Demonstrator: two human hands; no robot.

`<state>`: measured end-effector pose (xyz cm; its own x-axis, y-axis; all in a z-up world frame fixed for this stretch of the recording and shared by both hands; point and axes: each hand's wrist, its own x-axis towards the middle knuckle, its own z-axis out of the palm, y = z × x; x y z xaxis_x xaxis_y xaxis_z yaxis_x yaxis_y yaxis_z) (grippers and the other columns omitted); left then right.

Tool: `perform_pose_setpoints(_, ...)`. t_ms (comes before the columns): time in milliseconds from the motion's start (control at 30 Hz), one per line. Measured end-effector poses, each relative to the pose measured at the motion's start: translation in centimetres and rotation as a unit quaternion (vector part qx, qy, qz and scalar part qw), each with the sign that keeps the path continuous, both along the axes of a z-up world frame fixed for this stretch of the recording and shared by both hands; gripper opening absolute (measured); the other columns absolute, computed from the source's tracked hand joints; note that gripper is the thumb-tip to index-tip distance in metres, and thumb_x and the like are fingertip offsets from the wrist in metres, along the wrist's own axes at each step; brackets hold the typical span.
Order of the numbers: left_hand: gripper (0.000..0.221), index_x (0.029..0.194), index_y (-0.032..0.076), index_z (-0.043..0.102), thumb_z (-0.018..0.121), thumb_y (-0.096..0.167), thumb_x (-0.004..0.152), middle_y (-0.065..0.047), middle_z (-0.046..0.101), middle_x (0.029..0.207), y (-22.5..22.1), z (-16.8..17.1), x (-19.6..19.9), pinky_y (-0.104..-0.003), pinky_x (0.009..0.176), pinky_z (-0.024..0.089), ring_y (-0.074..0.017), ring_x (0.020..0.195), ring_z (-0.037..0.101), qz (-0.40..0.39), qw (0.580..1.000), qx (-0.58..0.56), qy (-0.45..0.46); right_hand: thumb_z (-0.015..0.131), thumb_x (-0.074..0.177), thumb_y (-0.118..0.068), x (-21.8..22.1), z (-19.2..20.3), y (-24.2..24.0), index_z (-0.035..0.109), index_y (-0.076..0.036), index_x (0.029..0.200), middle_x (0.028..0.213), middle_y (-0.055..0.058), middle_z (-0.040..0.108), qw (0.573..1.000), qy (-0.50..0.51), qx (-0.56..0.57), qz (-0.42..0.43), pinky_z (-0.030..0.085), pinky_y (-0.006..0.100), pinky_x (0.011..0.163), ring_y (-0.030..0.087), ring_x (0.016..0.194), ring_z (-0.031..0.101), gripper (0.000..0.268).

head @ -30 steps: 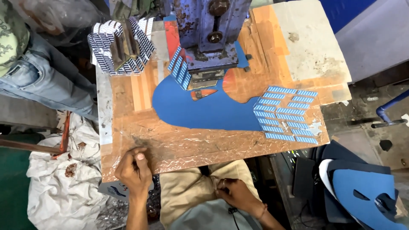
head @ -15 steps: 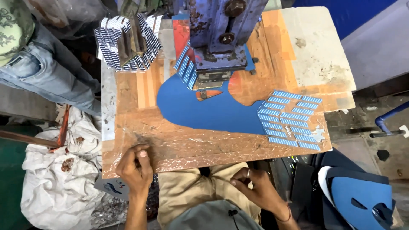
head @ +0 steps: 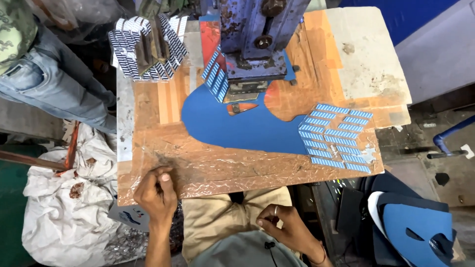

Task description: Manually apply decorative strips and decals to shoe upper components at a workbench.

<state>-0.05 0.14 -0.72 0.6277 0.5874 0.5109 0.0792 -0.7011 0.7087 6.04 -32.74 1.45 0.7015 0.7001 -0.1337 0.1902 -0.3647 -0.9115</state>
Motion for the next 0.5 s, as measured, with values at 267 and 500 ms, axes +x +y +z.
perform_pose_setpoints(267, 0.024, 0.114, 0.000, 0.073, 0.066, 0.019, 0.101, -0.008, 0.064, 0.070, 0.5, 2.8, 1.7, -0.033, 0.051, 0.035, -0.0194, 0.051, 0.048, 0.019, 0.991, -0.094, 0.095, 0.078, 0.086, -0.006, 2.1, 0.6, -1.8, 0.075, -0.003, 0.089, 0.081, 0.004, 0.079, 0.997, -0.058, 0.025, -0.040, 0.056, 0.027, 0.055, 0.012, 0.068, 0.074, 0.005)
perform_pose_setpoints(500, 0.044, 0.133, 0.000, 0.063, 0.071, 0.023, 0.097, -0.010, 0.072, 0.094, 2.8, 6.1, 11.0, -0.039, 0.079, 0.054, -0.0230, 0.079, 0.066, -0.098, 0.986, -0.019, 0.132, 0.074, 0.088, -0.004, 11.3, 4.4, -4.7, 0.072, -0.003, 0.089, 0.086, 0.005, 0.077, 0.962, -0.195, -0.010, -0.188, 0.055, 0.027, 0.064, 0.010, 0.075, 0.068, 0.002)
